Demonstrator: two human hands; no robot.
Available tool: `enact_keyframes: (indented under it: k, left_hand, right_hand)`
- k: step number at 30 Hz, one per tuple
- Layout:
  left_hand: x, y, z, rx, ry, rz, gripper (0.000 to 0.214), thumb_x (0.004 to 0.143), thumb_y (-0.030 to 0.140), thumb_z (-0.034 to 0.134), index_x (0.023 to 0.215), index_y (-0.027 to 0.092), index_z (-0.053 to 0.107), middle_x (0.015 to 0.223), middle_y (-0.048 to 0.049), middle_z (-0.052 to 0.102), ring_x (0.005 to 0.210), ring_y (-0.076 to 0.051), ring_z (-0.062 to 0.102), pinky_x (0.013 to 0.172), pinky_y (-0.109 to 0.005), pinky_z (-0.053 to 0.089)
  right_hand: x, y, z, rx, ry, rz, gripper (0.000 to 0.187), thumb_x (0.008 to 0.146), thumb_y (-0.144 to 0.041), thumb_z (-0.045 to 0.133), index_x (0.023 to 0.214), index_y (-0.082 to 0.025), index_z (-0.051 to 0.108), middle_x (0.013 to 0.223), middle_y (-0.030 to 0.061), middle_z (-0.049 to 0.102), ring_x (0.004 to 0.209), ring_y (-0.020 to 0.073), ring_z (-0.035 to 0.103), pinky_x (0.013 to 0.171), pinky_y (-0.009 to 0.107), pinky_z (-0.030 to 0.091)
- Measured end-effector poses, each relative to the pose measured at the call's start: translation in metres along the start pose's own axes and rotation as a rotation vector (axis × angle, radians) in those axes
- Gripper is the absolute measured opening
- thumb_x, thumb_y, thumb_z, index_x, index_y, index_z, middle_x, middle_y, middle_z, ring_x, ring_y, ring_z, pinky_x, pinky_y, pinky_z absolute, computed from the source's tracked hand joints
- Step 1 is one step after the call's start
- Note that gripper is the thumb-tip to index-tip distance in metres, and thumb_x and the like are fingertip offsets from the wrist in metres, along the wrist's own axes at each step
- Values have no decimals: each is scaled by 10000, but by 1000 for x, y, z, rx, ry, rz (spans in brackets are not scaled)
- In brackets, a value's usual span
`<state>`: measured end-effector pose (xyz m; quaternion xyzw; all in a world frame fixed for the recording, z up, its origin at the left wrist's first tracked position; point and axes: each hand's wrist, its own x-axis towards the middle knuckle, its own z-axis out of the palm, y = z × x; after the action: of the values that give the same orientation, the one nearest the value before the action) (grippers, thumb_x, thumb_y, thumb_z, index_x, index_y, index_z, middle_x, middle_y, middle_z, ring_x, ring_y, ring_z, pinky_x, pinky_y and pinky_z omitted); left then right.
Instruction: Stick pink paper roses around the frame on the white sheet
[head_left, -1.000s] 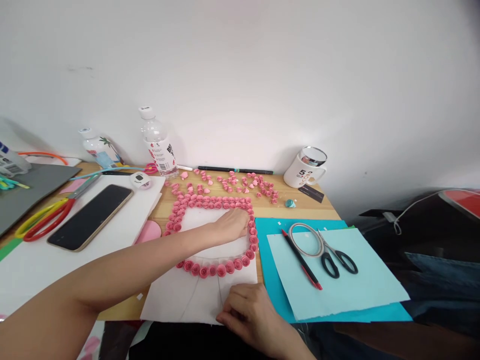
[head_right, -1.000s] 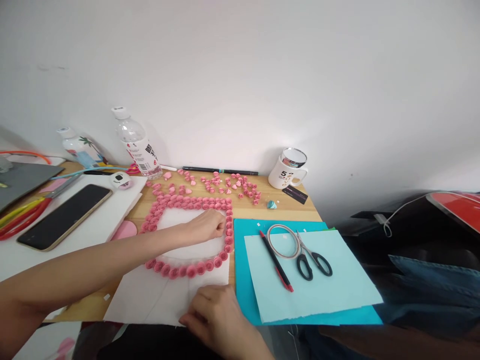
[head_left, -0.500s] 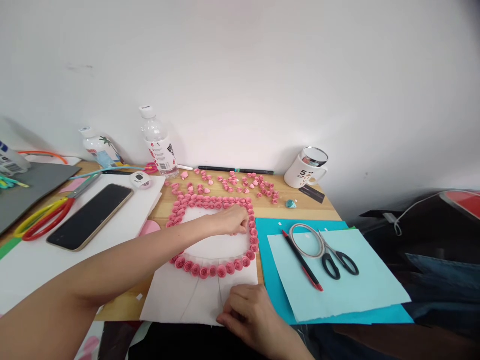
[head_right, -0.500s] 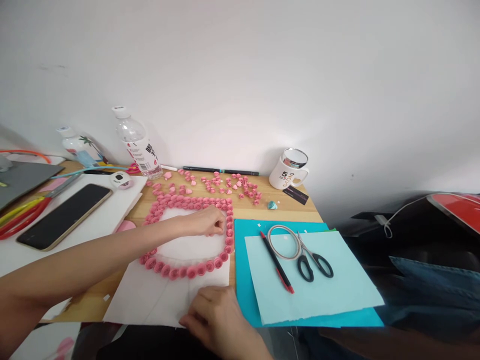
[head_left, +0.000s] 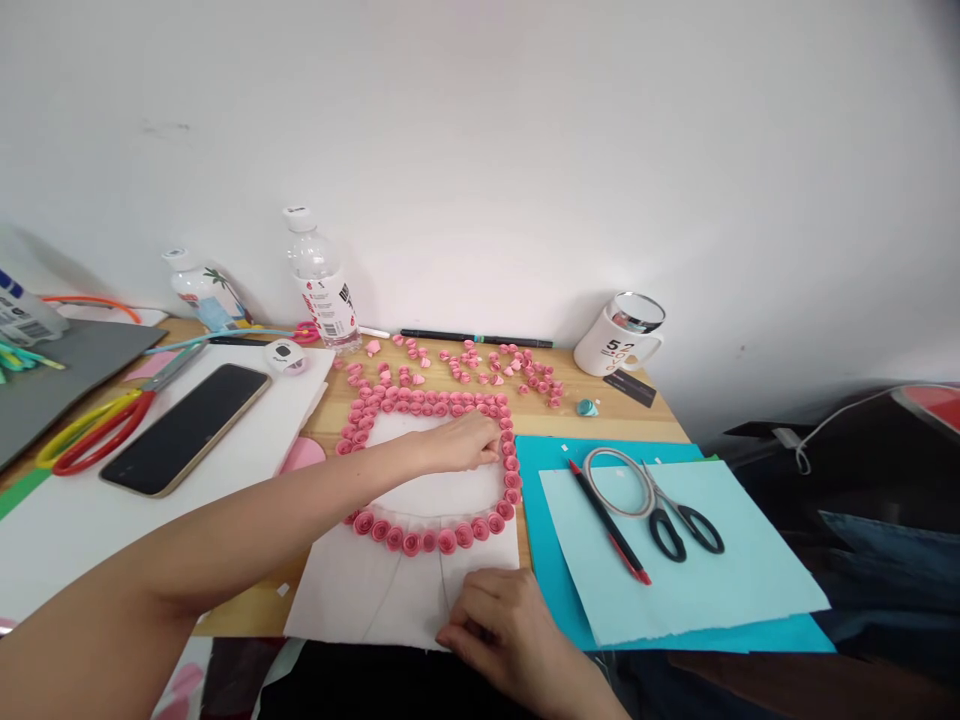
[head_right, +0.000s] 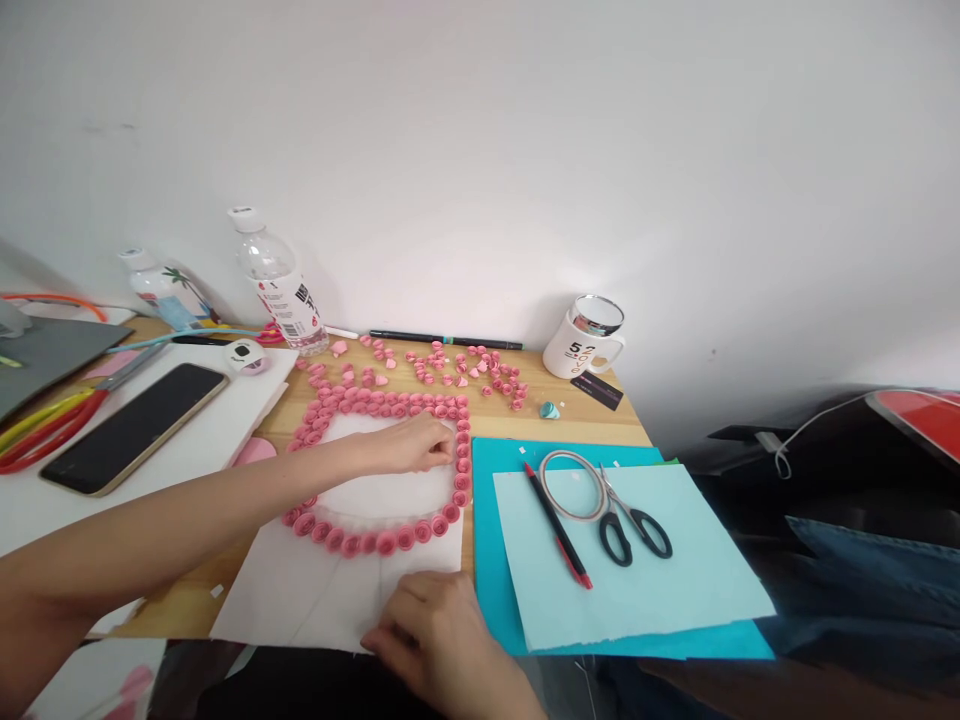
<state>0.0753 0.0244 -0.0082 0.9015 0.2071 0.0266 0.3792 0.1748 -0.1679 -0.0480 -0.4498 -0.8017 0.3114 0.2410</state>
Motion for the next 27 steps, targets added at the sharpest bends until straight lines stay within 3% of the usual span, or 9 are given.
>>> enact_keyframes:
  k: [5, 10, 16, 23, 27]
  left_hand:
    - [0, -1, 3, 28, 26, 35, 231, 704, 59, 459, 536, 172, 348, 510, 36, 364, 480, -81, 314, 515, -249, 232]
    - [0, 0, 4, 58, 36, 36, 261, 726, 64, 441, 532, 171, 304, 518, 29, 353, 492, -89, 315, 528, -261, 230]
    - [-1, -1, 5, 100, 63, 32, 253, 747, 63, 425, 559, 172, 295, 566, 20, 391, 523, -97, 325, 541, -265, 236]
    - [-4, -2, 7, 82, 72, 14, 205, 662, 1, 450, 570, 166, 371, 608, 17, 467, 549, -97, 381, 528, -250, 237]
    - [-4, -3, 7, 46, 72, 21, 205, 698, 54, 492, 560, 164, 387, 591, 24, 443, 536, -93, 379, 524, -247, 239]
  right_hand:
    - [-1, 1, -6, 199, 37, 54, 250, 861, -310, 579, 649, -179, 562, 611, -23, 539, 567, 81, 484, 541, 201, 340]
    - [-1, 3, -11, 413, 104, 147, 280, 801, -295, 648, 573, -160, 557, 530, -37, 483, 509, 70, 425, 497, 193, 316]
    - [-1, 4, -10, 458, 110, 174, 269, 774, -262, 675, 559, -152, 556, 522, -40, 469, 504, 64, 412, 502, 193, 308]
    - [0, 3, -11, 438, 101, 166, 271, 782, -274, 666, 566, -151, 558, 529, -39, 465, 508, 64, 411, 505, 194, 304]
    - [0, 1, -11, 434, 93, 168, 251, 783, -266, 665, 580, -152, 574, 536, -36, 478, 514, 65, 416, 507, 192, 307]
